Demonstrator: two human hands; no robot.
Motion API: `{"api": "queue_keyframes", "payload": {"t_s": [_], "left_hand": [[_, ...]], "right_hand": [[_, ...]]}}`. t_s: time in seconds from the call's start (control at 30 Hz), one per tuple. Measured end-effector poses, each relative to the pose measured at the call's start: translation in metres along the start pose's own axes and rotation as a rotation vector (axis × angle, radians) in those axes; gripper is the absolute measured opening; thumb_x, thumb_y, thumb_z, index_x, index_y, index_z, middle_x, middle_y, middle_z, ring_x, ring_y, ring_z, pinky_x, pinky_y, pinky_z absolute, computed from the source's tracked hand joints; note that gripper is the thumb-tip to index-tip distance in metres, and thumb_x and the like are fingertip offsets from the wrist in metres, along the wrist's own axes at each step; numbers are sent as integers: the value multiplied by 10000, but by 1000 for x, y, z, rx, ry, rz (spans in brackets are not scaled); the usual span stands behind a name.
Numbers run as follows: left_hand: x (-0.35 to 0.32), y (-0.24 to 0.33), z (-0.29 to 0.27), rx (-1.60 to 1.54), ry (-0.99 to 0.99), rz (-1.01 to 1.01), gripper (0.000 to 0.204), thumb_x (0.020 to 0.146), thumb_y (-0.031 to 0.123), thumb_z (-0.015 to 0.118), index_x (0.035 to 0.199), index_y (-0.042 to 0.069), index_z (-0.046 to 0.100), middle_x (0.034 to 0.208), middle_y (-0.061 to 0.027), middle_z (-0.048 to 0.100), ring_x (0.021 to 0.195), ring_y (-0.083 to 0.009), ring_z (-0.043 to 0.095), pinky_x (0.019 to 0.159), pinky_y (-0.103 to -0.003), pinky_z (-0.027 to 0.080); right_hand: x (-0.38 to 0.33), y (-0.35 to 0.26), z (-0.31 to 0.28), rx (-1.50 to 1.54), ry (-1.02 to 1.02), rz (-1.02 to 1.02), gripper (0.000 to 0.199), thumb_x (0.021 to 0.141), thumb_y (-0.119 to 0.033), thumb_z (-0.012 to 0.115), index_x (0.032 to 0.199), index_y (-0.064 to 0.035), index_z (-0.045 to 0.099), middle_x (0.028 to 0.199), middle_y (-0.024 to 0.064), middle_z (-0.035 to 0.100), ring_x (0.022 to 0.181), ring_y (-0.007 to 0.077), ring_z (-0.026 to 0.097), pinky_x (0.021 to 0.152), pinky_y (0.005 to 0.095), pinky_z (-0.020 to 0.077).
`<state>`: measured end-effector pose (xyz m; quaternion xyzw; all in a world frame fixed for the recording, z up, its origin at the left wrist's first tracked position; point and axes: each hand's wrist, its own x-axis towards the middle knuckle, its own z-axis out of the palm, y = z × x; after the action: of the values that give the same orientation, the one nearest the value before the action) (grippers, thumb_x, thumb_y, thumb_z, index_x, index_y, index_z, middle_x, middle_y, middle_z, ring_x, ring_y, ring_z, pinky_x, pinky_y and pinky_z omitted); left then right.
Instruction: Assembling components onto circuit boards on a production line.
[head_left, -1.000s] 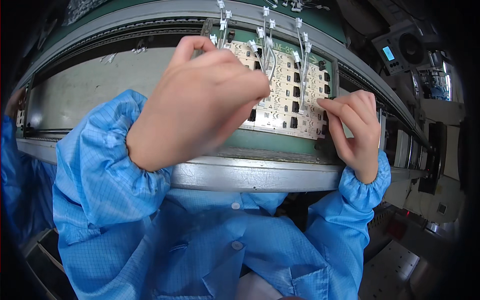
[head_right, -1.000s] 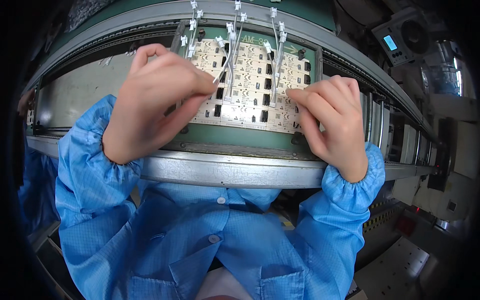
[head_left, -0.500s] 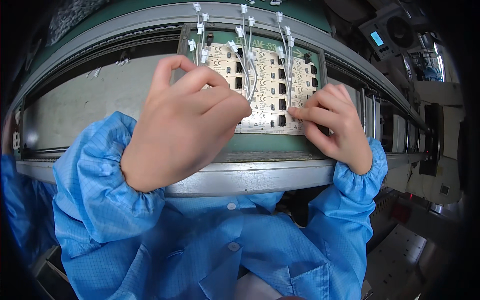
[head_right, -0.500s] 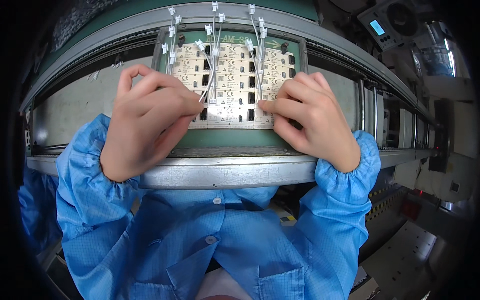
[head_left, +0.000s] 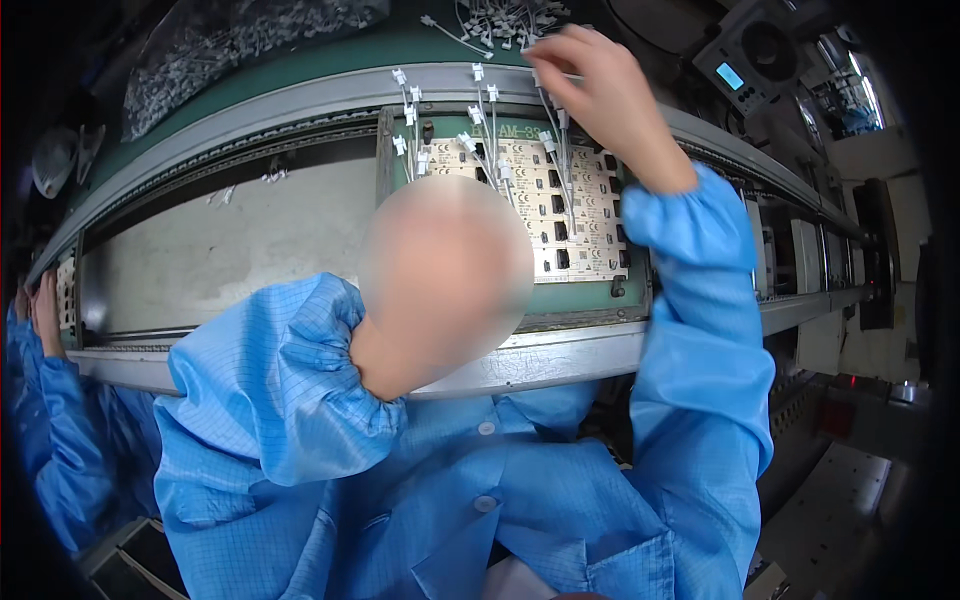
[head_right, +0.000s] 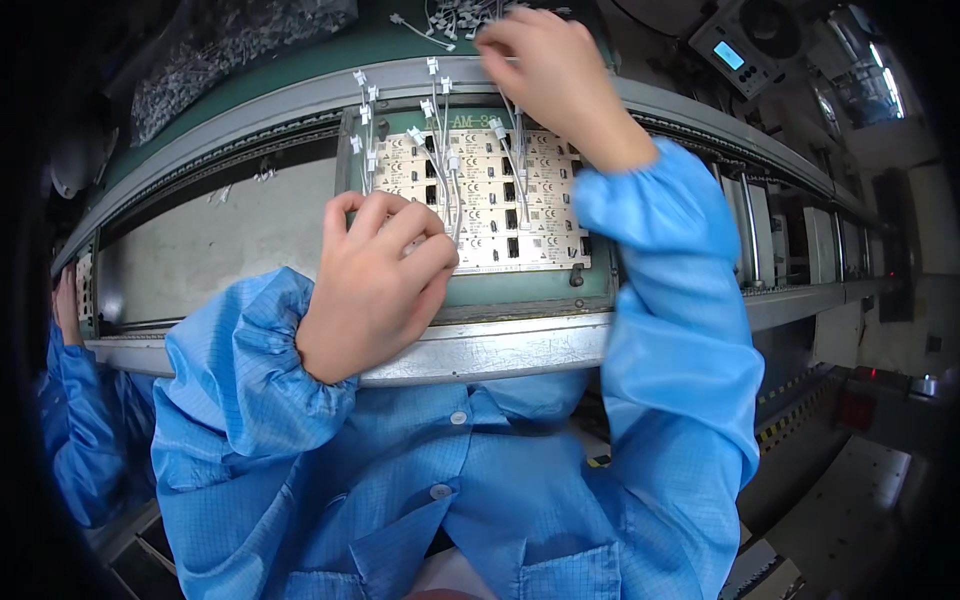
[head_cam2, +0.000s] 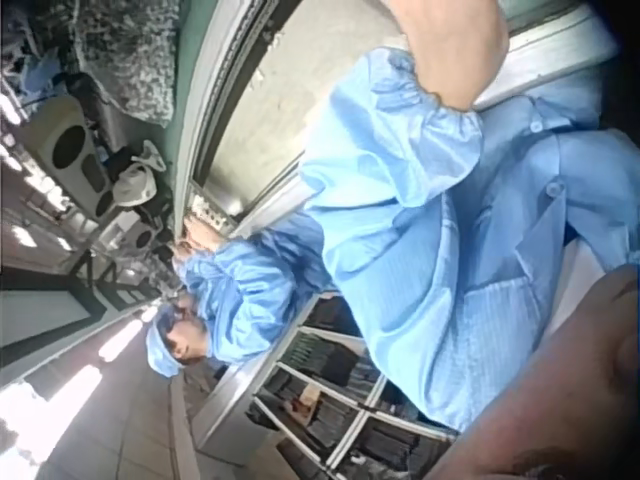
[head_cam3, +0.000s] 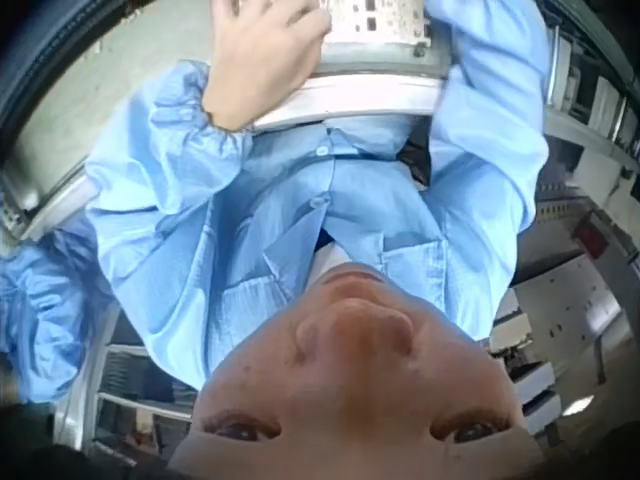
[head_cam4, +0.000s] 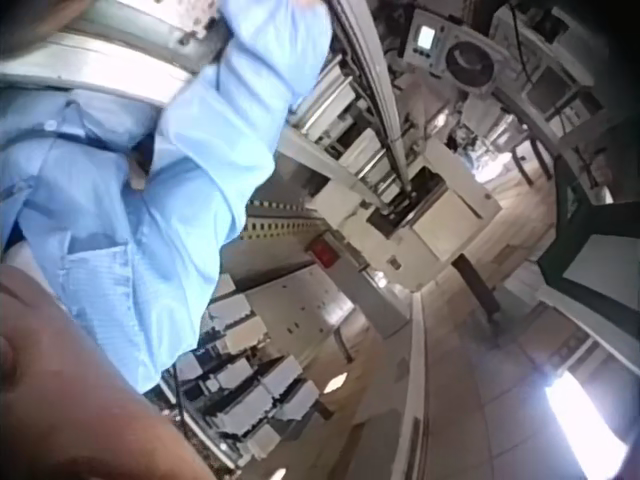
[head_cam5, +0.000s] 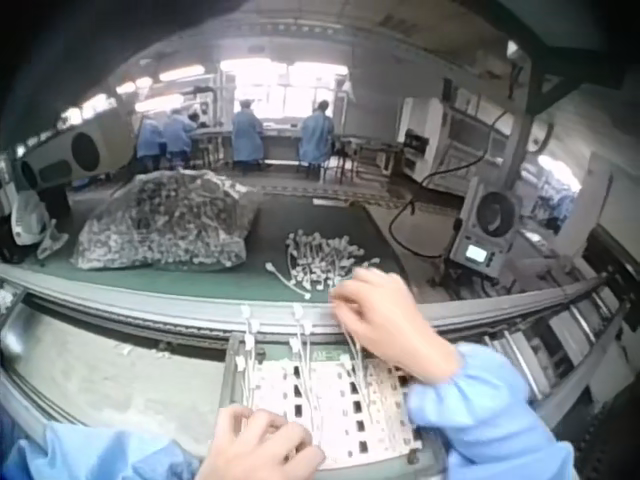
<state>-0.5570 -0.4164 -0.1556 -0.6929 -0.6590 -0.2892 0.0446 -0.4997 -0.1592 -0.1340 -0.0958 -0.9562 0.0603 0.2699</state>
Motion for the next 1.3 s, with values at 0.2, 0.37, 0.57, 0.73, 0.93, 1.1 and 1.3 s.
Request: {"api": "queue_keyframes", "payload": {"t_s": [0.2,0.37,0.57,0.73,0.93,1.1,1.3], "left_hand": [[3,-5,-7,-58,-15,-112,143,731,49,711,834,103,627,971,-19,581,1025,-257,523,908,-435,353],[6,-4,-8,-37,-30,-112,151,728,53,722,839,103,633,973,-19,581,1028,-264,521,908,-434,353],[3,-2,-4,56,-15,-81,162,721,47,716,848,98,630,967,-21,581,1027,-271,521,898,-435,354],[7,7,-1,102,-22,-70,159,714,41,697,846,94,628,949,-28,576,1018,-277,524,890,-440,358],[4,6,-4,181,-49,13,119,716,79,635,828,41,623,970,-61,540,1027,-267,512,890,-491,370],[-3,14,-10,233,-117,87,236,705,79,695,936,64,648,1008,-38,552,1059,-265,525,915,-454,384],[-10,9,-8,166,-114,45,261,736,95,699,988,49,650,1025,-55,546,1085,-264,512,945,-465,386]], "right_hand": [[49,-10,34,-7,-109,69,190,809,-175,622,827,10,666,849,233,650,878,410,629,789,485,508],[46,-2,54,-41,-3,78,160,820,-139,599,834,10,655,848,225,664,881,408,644,789,497,509],[45,-19,55,53,9,177,203,838,-195,616,840,8,619,833,239,662,868,417,647,774,502,504],[44,-3,64,36,9,130,199,853,-195,613,907,-4,616,920,231,671,933,411,643,795,513,487],[46,-15,55,1,-15,215,144,856,-128,559,897,-19,644,884,200,677,923,401,647,776,555,463],[45,-4,61,60,48,124,145,846,-137,563,866,-37,666,843,183,667,876,395,642,748,551,455],[36,-18,46,-87,63,-153,142,852,-180,600,849,-53,662,831,150,656,866,367,637,721,489,465]]}}
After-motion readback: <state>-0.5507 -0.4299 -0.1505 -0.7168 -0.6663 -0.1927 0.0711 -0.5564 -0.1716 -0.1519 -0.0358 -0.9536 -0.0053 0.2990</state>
